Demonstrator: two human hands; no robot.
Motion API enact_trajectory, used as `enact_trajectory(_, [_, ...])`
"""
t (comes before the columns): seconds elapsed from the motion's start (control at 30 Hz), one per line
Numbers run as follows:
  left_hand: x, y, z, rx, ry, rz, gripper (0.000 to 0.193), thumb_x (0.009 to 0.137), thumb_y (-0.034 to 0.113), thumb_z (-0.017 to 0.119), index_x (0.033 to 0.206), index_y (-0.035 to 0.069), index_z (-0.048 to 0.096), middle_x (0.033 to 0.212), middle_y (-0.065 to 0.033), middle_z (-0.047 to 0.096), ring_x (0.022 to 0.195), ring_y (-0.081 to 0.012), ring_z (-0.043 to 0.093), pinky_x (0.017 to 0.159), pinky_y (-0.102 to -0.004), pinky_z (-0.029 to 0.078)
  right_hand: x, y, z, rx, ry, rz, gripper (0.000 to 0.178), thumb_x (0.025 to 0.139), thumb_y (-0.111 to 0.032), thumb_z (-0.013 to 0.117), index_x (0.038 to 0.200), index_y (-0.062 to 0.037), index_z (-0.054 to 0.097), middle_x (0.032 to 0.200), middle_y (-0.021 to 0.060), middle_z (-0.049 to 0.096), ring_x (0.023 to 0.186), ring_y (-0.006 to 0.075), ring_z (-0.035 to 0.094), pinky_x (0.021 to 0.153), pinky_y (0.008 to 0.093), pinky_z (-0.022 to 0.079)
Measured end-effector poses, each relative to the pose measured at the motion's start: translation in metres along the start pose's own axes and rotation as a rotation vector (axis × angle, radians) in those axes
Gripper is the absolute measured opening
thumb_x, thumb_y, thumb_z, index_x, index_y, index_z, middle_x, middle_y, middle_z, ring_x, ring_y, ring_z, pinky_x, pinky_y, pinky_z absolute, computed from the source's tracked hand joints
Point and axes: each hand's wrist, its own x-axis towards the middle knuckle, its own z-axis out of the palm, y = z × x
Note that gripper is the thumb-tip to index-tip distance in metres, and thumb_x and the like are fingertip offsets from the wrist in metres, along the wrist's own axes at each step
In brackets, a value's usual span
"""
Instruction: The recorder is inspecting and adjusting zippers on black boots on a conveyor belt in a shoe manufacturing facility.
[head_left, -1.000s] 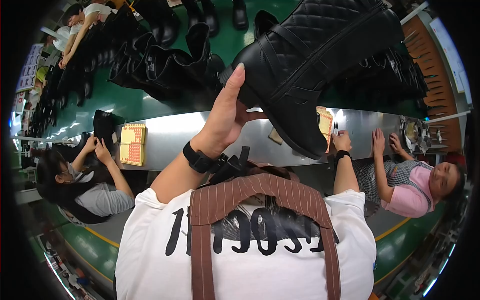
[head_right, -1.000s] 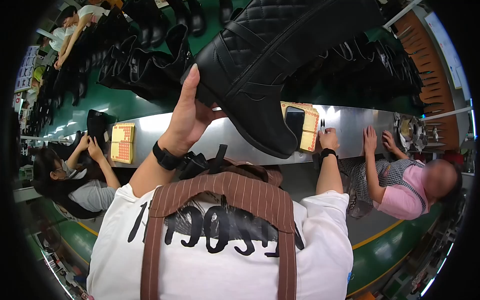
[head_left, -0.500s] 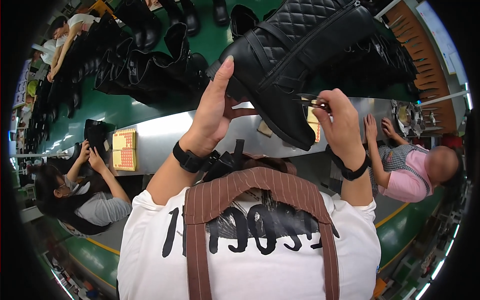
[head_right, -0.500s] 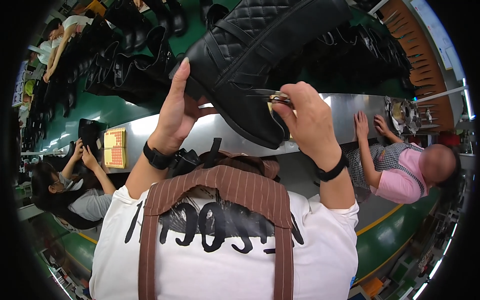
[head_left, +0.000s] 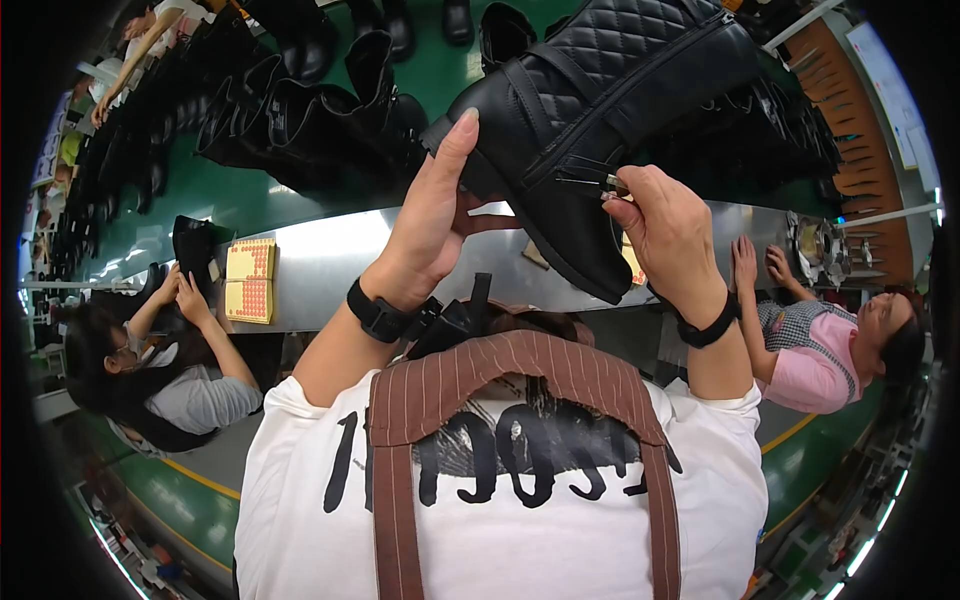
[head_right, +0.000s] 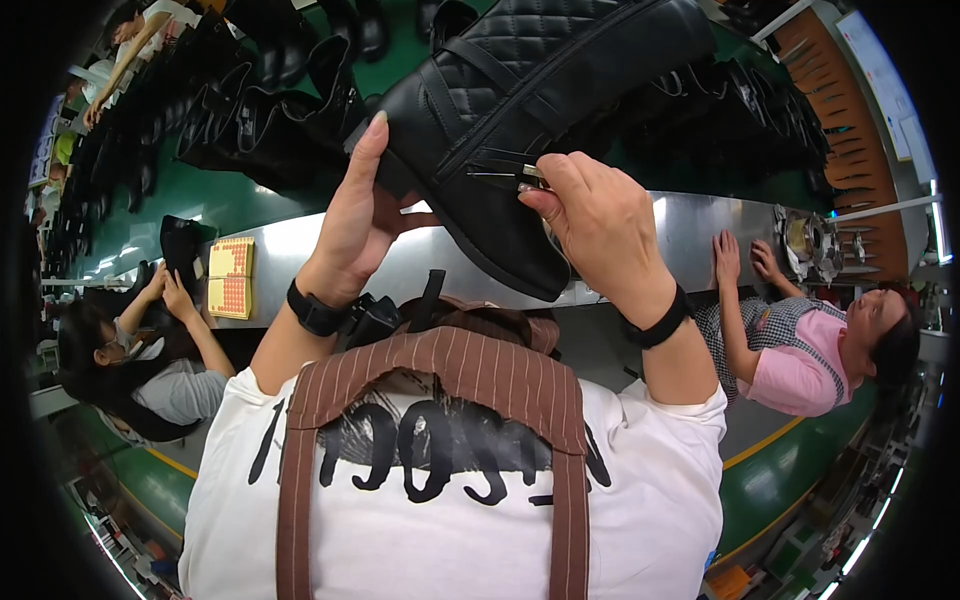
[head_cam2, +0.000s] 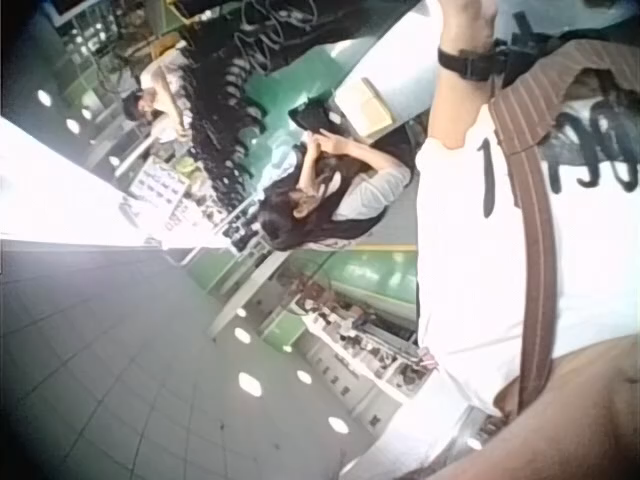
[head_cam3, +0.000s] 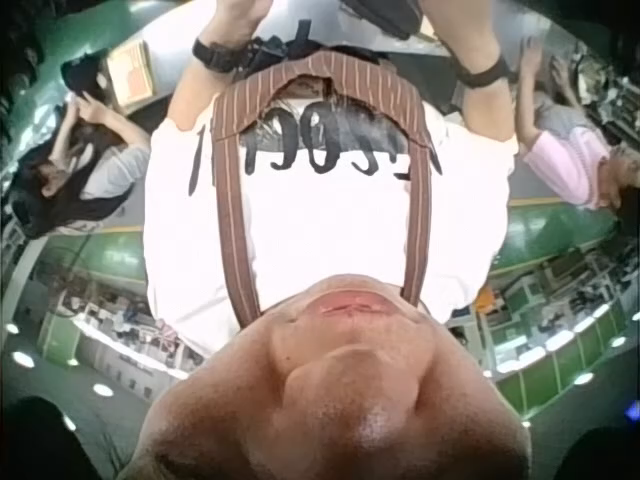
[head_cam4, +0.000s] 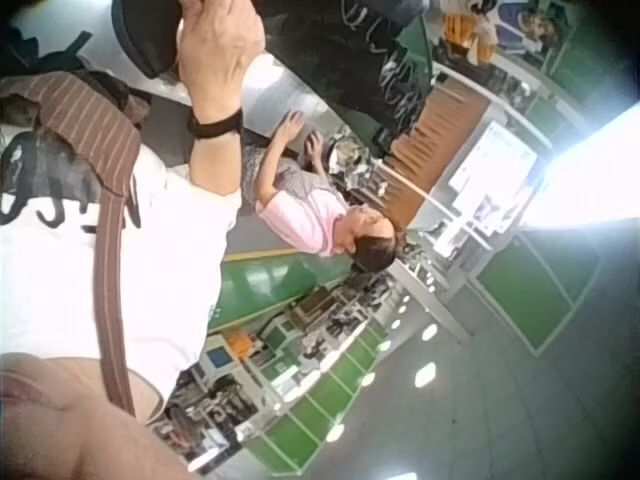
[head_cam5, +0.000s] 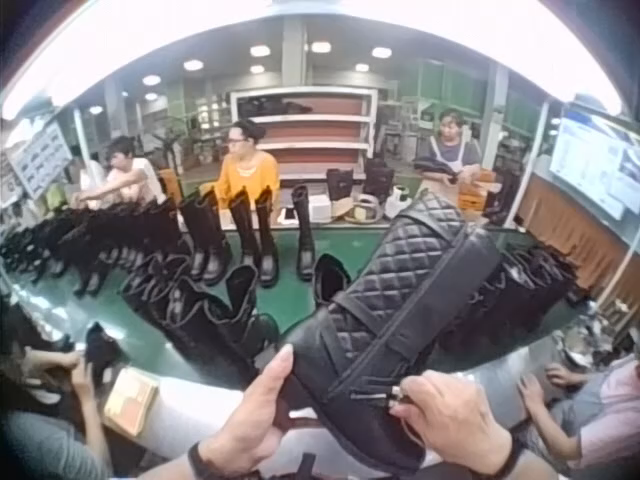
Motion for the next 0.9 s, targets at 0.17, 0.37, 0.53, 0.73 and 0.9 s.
enact_trajectory(0.17, [-0.001,0.000,-0.003,0.028,-0.009,0.022,0.059,0.088,0.057,0.057,0.127,0.013,0.053,0.115,-0.0059,0.062,0.098,-0.0207,0.062,0.074,-0.0415,0.059,0.003,-0.003,0.000,-0.024,-0.036,-0.028,0.021,0.085,-0.024,0.066,0.088,-0.0070,0.055,0.069,0.0058,0.052,0.062,0.0233,0.055,0.054,0.0339,0.042])
enact_trajectory(0.37, [-0.005,-0.001,-0.003,0.045,0.012,0.046,0.060,0.087,0.057,0.057,0.127,0.013,0.053,0.116,-0.0063,0.061,0.098,-0.0210,0.062,0.072,-0.0398,0.059,0.004,-0.003,-0.005,-0.030,-0.088,-0.024,0.020,0.086,-0.023,0.065,0.086,-0.0060,0.057,0.070,0.0068,0.054,0.061,0.0239,0.056,0.055,0.0337,0.042])
enact_trajectory(0.53, [-0.005,-0.003,-0.002,0.032,0.027,0.043,0.059,0.087,0.057,0.057,0.127,0.013,0.053,0.115,-0.0060,0.061,0.098,-0.0208,0.063,0.072,-0.0394,0.059,-0.005,0.000,-0.016,0.237,0.026,0.144,0.018,0.088,-0.020,0.064,0.088,-0.0028,0.060,0.074,0.0109,0.059,0.064,0.0274,0.058,0.057,0.0324,0.044])
enact_trajectory(0.73, [-0.002,-0.004,-0.008,0.028,0.022,0.013,0.060,0.088,0.057,0.056,0.129,0.014,0.052,0.116,-0.0063,0.062,0.100,-0.0215,0.062,0.074,-0.0413,0.058,-0.035,0.028,-0.009,0.176,0.107,0.327,0.019,0.091,-0.020,0.061,0.092,-0.0013,0.059,0.075,0.0135,0.059,0.062,0.0307,0.057,0.056,0.0340,0.044])
enact_trajectory(0.9, [0.005,-0.006,-0.018,-0.067,0.001,0.015,0.064,0.089,0.064,0.048,0.131,0.015,0.051,0.121,-0.0085,0.060,0.114,-0.0263,0.055,0.091,-0.0542,0.046,-0.105,0.152,0.033,-0.241,-0.098,0.900,0.024,0.093,-0.021,0.056,0.105,-0.0002,0.057,0.094,0.0225,0.063,0.083,0.0424,0.061,0.070,0.0480,0.048])
